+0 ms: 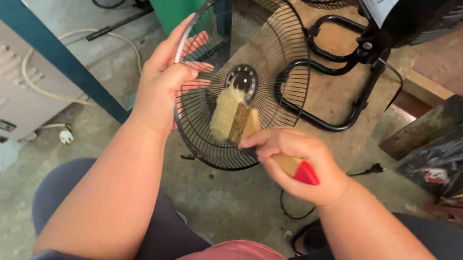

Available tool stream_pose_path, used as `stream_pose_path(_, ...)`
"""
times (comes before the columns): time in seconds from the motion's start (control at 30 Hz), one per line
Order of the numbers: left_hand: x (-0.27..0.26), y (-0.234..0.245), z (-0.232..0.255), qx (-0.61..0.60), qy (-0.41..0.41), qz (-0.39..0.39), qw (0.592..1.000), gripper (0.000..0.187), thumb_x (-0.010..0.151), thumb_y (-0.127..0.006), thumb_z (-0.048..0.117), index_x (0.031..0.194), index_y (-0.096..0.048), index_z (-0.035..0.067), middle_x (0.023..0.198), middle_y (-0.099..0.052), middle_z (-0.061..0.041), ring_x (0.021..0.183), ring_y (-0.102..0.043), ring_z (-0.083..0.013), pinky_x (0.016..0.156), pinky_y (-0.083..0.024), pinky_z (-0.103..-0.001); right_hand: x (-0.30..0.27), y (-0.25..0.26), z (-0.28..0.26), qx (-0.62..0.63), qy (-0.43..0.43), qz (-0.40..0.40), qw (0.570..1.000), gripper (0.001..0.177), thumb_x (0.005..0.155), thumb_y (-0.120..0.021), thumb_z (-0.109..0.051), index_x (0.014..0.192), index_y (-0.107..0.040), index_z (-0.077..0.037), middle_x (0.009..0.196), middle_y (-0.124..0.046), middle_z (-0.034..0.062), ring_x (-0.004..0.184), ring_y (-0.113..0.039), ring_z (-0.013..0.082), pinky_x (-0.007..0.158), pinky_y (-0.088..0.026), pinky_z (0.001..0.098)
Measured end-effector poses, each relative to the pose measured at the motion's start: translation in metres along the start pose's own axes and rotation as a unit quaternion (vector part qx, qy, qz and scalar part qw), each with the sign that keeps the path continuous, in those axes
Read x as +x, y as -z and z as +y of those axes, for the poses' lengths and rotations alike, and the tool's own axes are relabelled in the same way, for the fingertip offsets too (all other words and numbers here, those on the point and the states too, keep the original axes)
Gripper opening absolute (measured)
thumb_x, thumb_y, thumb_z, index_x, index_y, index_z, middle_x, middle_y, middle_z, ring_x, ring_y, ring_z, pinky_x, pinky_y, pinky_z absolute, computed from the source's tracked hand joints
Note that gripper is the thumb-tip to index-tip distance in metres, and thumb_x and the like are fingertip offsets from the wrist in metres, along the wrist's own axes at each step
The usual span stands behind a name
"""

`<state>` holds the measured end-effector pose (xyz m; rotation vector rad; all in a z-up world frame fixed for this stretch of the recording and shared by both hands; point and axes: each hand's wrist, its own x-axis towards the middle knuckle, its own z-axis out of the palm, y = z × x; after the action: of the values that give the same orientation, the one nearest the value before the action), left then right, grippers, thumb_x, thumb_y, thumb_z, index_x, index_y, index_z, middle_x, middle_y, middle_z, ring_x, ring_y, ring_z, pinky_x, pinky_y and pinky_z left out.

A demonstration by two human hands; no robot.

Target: The person uses a bristle brush to dust the front grille of an electric table fan, then removes the grille and brushes the motor housing and blue fan blades, rotating the fan to reach different sides.

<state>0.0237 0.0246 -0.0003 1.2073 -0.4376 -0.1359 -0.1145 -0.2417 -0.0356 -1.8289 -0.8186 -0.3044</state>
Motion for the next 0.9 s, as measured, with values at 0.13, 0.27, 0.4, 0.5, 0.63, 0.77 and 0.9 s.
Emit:
stream_pose_path(0.13,-0.004,0.001,-0.004,-0.057,-0.019,-0.017,0.998,0.077,0.084,-0.049,-0.003,0.159,-0.046,0.012,0.15,-0.059,-0.011,0.105,-0.065,-0.016,0.089,-0.057,-0.031,0.003,0.001,0.01,0.123,-0.131,0.036,0.983,0.007,0.091,-0.066,0.004,0.094,-0.064,-0.001,0.112,-0.074,0.0161,0.095,-0.068,0.0186,0.084,-0.055,0.0313)
stream_pose_path(0.27,-0.011,0.004,-0.003,-0.02,-0.036,-0.005,0.999,0.076,0.084,-0.051,-0.004,0.158,-0.047,0.016,0.149,-0.06,-0.01,0.104,-0.064,-0.014,0.089,-0.058,-0.029,0.005,0.014,0.016,0.133,-0.258,0.063,0.955,0.008,0.085,-0.066,0.006,0.091,-0.064,0.0,0.107,-0.074,0.0174,0.083,-0.067,0.0175,0.073,-0.056,0.0306)
stream_pose_path(0.4,-0.012,0.005,-0.007,0.0,-0.045,-0.015,0.999,0.074,0.087,-0.052,-0.005,0.157,-0.049,0.018,0.15,-0.059,-0.007,0.104,-0.062,-0.0123,0.089,-0.054,-0.026,0.004,0.006,0.012,0.086,-0.174,0.188,0.963,0.002,0.096,-0.064,0.001,0.097,-0.065,0.002,0.117,-0.074,0.018,0.089,-0.069,0.0168,0.078,-0.058,0.0303)
stream_pose_path(0.5,-0.013,0.003,-0.014,-0.013,-0.089,-0.053,0.995,0.072,0.092,-0.052,-0.007,0.16,-0.048,0.019,0.151,-0.057,-0.007,0.105,-0.058,-0.0112,0.092,-0.052,-0.026,0.002,-0.009,0.014,0.122,-0.122,0.222,0.96,0.007,0.101,-0.063,-0.003,0.104,-0.067,0.002,0.124,-0.07,0.017,0.09,-0.069,0.0166,0.082,-0.059,0.0305)
stream_pose_path(0.63,-0.01,0.006,-0.017,-0.039,-0.07,-0.03,0.996,0.072,0.091,-0.052,-0.007,0.158,-0.048,0.018,0.147,-0.058,-0.005,0.096,-0.057,-0.0083,0.086,-0.052,-0.026,-0.011,-0.022,0.024,0.059,-0.135,0.205,0.968,0.011,0.104,-0.063,-0.004,0.097,-0.068,0.003,0.118,-0.072,0.018,0.083,-0.068,0.0153,0.074,-0.056,0.0274)
stream_pose_path(0.77,-0.008,0.01,-0.019,-0.04,-0.067,-0.018,0.997,0.069,0.093,-0.053,-0.007,0.159,-0.052,0.015,0.128,-0.058,-0.008,0.086,-0.052,-0.0076,0.079,-0.046,-0.025,-0.022,-0.019,0.031,0.015,-0.252,0.165,0.953,0.015,0.1,-0.063,-0.004,0.091,-0.072,0.005,0.1,-0.076,0.0204,0.069,-0.063,0.0159,0.06,-0.049,0.0269)
stream_pose_path(0.9,-0.005,0.013,-0.018,-0.032,-0.091,-0.029,0.995,0.069,0.093,-0.053,-0.007,0.159,-0.05,0.016,0.145,-0.059,-0.003,0.085,-0.052,-0.006,0.079,-0.048,-0.024,-0.016,-0.013,0.028,0.084,-0.177,0.173,0.965,0.015,0.102,-0.062,-0.004,0.09,-0.066,0.004,0.106,-0.075,0.0194,0.074,-0.067,0.0176,0.064,-0.054,0.0281)
